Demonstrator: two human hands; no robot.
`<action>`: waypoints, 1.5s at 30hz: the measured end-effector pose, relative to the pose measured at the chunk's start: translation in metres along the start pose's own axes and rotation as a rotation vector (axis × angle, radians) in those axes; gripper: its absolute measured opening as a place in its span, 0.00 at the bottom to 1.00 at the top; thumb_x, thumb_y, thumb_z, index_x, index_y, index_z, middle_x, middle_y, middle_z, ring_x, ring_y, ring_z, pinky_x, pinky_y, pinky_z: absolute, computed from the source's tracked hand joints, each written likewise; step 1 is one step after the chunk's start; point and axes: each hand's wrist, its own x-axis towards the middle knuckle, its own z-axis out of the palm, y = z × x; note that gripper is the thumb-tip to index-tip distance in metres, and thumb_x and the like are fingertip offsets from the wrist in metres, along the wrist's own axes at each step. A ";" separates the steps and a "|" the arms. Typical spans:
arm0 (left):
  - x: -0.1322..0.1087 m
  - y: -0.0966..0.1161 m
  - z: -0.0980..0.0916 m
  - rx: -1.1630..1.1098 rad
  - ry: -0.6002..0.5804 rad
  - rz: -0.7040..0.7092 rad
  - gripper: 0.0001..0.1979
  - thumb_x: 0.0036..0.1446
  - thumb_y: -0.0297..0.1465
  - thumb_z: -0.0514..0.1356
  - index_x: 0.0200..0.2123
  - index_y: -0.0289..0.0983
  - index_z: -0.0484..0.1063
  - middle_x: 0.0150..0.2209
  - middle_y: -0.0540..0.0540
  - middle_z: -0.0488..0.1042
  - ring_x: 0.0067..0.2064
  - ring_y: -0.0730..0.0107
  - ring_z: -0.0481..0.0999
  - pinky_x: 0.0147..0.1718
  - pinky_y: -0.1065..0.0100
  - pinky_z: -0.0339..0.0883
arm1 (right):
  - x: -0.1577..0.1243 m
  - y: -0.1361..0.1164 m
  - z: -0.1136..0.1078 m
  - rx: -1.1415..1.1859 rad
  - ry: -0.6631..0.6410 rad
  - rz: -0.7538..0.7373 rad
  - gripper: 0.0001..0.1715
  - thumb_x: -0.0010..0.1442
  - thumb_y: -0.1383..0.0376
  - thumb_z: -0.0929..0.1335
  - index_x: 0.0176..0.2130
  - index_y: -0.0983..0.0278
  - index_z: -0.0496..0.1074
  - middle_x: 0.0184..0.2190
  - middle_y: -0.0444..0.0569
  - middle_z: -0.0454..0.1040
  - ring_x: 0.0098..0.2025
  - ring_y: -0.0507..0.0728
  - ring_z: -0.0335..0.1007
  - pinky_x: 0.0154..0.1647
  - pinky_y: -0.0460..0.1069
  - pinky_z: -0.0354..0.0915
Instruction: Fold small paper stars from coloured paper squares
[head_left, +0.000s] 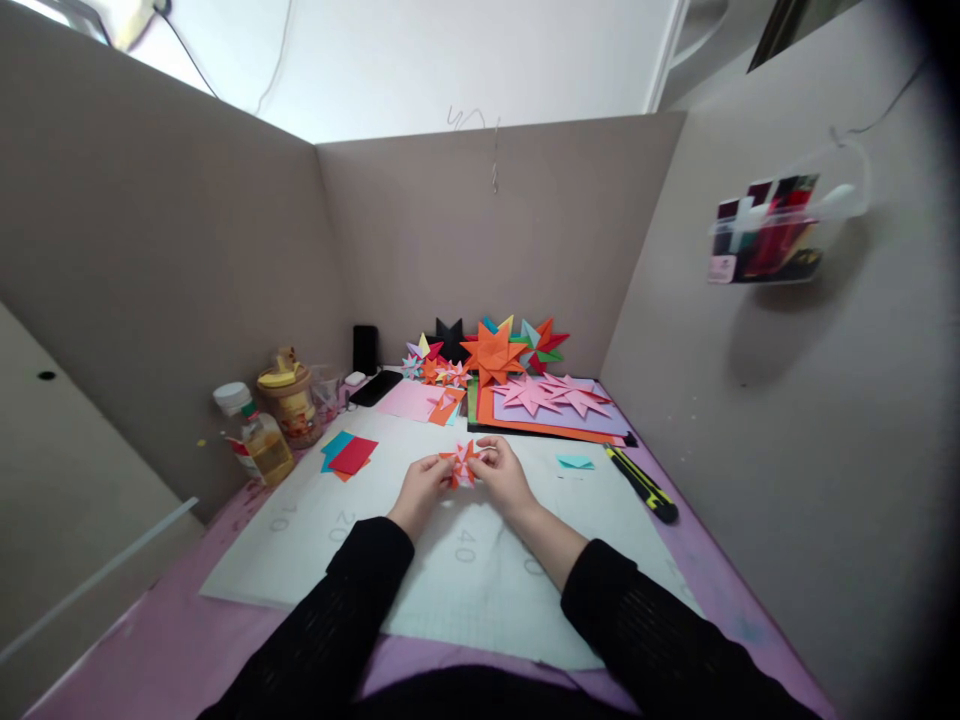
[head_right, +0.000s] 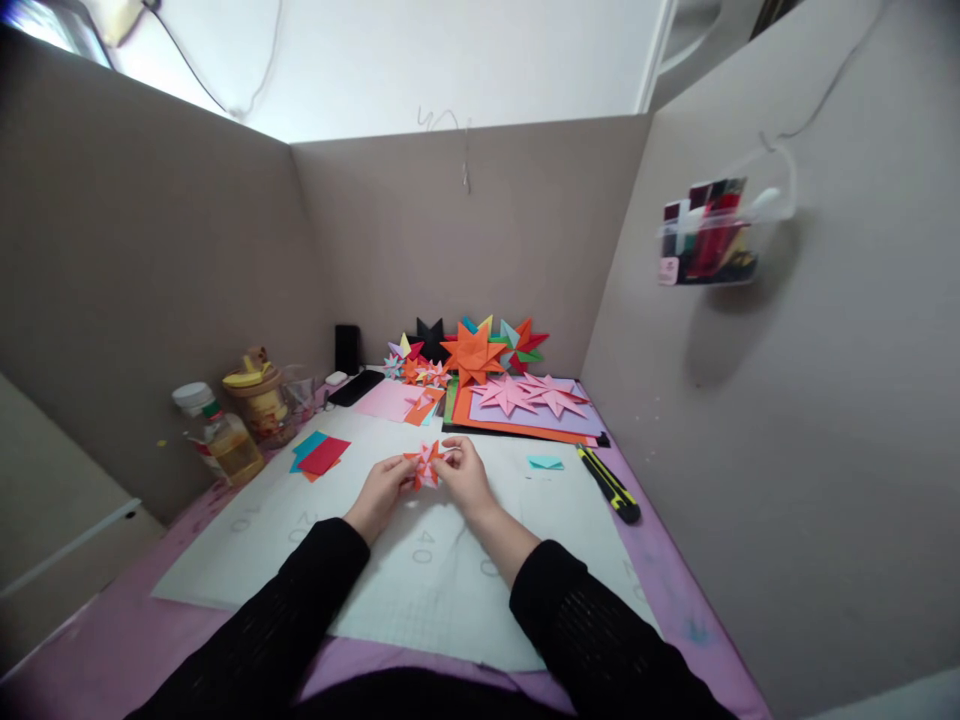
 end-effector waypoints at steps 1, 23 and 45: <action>0.000 0.000 0.000 -0.032 -0.023 -0.026 0.14 0.46 0.39 0.60 0.23 0.33 0.66 0.22 0.49 0.68 0.24 0.76 0.67 0.24 0.74 0.60 | 0.001 0.000 -0.001 0.002 0.013 0.004 0.19 0.45 0.63 0.69 0.37 0.62 0.60 0.19 0.36 0.64 0.20 0.49 0.62 0.23 0.45 0.59; 0.004 -0.009 -0.001 0.331 0.134 0.319 0.12 0.44 0.31 0.62 0.34 0.35 0.67 0.29 0.50 0.72 0.27 0.75 0.71 0.27 0.74 0.64 | -0.010 -0.020 -0.005 -0.591 0.022 -0.558 0.05 0.52 0.69 0.67 0.32 0.61 0.71 0.34 0.48 0.67 0.41 0.57 0.63 0.46 0.54 0.60; 0.000 -0.007 0.000 0.411 0.131 0.377 0.11 0.47 0.28 0.59 0.36 0.36 0.65 0.33 0.48 0.75 0.34 0.70 0.76 0.33 0.69 0.69 | -0.011 -0.015 -0.008 -0.649 -0.025 -0.633 0.04 0.53 0.67 0.67 0.32 0.59 0.73 0.37 0.49 0.65 0.44 0.58 0.62 0.47 0.56 0.59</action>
